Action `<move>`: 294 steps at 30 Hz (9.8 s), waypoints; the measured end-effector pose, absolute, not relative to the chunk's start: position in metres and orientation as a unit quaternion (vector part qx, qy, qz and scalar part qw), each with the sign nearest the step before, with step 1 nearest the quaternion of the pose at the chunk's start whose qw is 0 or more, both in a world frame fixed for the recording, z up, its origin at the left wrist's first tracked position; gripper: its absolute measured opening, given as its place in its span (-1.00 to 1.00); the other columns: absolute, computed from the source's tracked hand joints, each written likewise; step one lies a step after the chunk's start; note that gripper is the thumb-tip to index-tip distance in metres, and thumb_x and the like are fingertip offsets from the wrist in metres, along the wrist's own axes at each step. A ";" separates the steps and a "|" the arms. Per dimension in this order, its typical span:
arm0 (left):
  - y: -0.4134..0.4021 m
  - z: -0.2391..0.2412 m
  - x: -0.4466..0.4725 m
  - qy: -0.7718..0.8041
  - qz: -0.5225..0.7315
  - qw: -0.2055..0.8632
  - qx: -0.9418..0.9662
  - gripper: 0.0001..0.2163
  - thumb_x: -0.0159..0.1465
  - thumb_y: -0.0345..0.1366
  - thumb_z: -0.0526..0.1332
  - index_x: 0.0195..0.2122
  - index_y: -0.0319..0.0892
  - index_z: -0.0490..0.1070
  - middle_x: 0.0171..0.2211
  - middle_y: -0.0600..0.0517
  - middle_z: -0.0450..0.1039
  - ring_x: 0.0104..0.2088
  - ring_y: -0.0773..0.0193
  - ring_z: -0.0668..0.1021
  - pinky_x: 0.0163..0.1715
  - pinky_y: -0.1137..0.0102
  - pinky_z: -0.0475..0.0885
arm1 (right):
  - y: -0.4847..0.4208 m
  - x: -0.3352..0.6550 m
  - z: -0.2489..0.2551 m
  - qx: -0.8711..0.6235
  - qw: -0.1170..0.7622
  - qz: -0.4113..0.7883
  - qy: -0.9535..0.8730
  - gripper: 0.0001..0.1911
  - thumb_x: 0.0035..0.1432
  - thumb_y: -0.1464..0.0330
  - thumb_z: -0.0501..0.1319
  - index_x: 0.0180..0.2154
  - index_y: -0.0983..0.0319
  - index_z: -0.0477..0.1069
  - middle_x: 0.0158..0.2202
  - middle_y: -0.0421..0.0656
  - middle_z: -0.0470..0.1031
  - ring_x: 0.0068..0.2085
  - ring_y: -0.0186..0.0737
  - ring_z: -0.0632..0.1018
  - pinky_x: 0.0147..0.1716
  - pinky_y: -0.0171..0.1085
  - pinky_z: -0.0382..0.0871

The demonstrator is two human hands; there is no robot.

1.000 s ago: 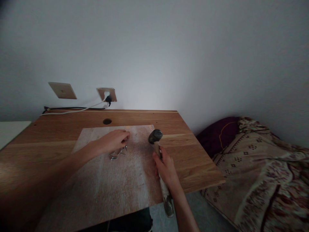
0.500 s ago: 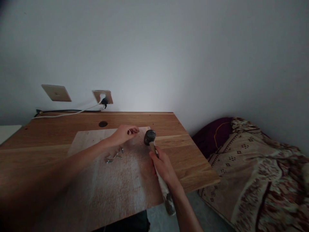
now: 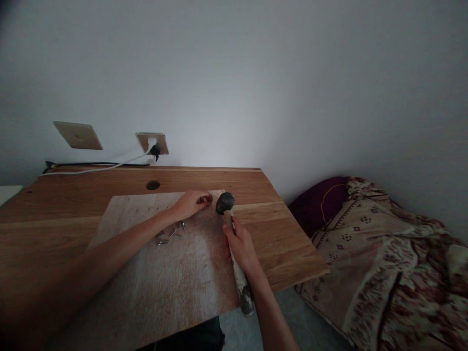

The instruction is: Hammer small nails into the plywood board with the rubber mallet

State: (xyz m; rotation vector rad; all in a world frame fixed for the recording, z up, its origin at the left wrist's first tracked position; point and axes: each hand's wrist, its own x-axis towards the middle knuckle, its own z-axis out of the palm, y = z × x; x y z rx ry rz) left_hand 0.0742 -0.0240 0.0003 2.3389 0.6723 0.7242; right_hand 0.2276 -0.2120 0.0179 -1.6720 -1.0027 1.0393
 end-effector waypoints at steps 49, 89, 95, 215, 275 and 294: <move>-0.022 -0.002 0.076 0.289 0.272 0.335 0.854 -0.56 0.10 -0.54 0.31 0.04 -0.21 0.50 -0.28 0.01 0.65 -0.31 0.21 0.64 -0.29 0.42 0.46 | -0.190 0.206 0.029 -0.561 0.544 0.456 -0.427 -0.64 0.08 0.04 0.33 -0.32 0.18 0.38 -0.51 -0.32 0.40 -0.71 -0.43 0.33 -0.80 -0.39 0.20; -0.042 0.033 0.001 0.191 0.099 0.324 0.921 -0.79 0.08 -0.23 0.47 -0.53 -0.10 0.45 -0.50 0.08 0.47 -0.48 0.27 0.47 -0.45 0.42 0.27 | -0.185 0.215 0.015 -0.616 0.566 0.414 -0.359 -0.61 -0.01 0.02 0.35 -0.36 0.19 0.38 -0.55 -0.33 0.37 -0.72 -0.43 0.31 -0.81 -0.41 0.14; -0.047 0.042 0.010 0.180 0.100 0.311 0.928 -0.83 0.08 -0.42 0.45 -0.46 -0.11 0.46 -0.50 0.13 0.48 -0.47 0.29 0.51 -0.44 0.43 0.27 | -0.185 0.214 0.016 -0.625 0.554 0.413 -0.363 -0.60 -0.01 0.02 0.36 -0.31 0.20 0.43 -0.55 -0.32 0.38 -0.72 -0.39 0.34 -0.81 -0.38 0.17; -0.028 -0.004 0.005 0.324 0.320 0.318 0.832 -0.64 0.14 -0.55 0.32 -0.02 -0.20 0.49 -0.29 0.02 0.65 -0.34 0.22 0.63 -0.30 0.38 0.47 | -0.177 0.160 0.034 -0.550 0.498 0.500 -0.448 -0.70 0.12 0.08 0.31 -0.21 0.14 0.50 -0.53 -0.28 0.39 -0.69 -0.36 0.31 -0.77 -0.32 0.18; -0.016 0.014 -0.030 0.228 0.269 0.249 0.902 -0.80 0.23 -0.53 0.20 -0.24 -0.18 0.59 -0.27 0.01 0.65 -0.25 0.24 0.63 -0.16 0.38 0.47 | -0.179 0.167 0.034 -0.564 0.528 0.466 -0.431 -0.75 0.12 0.10 0.27 -0.37 0.13 0.38 -0.54 -0.28 0.39 -0.69 -0.35 0.31 -0.77 -0.32 0.15; -0.015 0.004 -0.030 0.274 0.284 0.347 0.851 -0.79 0.23 -0.42 0.29 -0.10 -0.24 0.54 -0.30 -0.03 0.64 -0.31 0.20 0.64 -0.23 0.33 0.50 | -0.172 0.153 0.047 -0.541 0.522 0.504 -0.425 -0.72 0.09 0.10 0.30 -0.36 0.16 0.37 -0.51 -0.28 0.42 -0.70 -0.40 0.32 -0.79 -0.36 0.15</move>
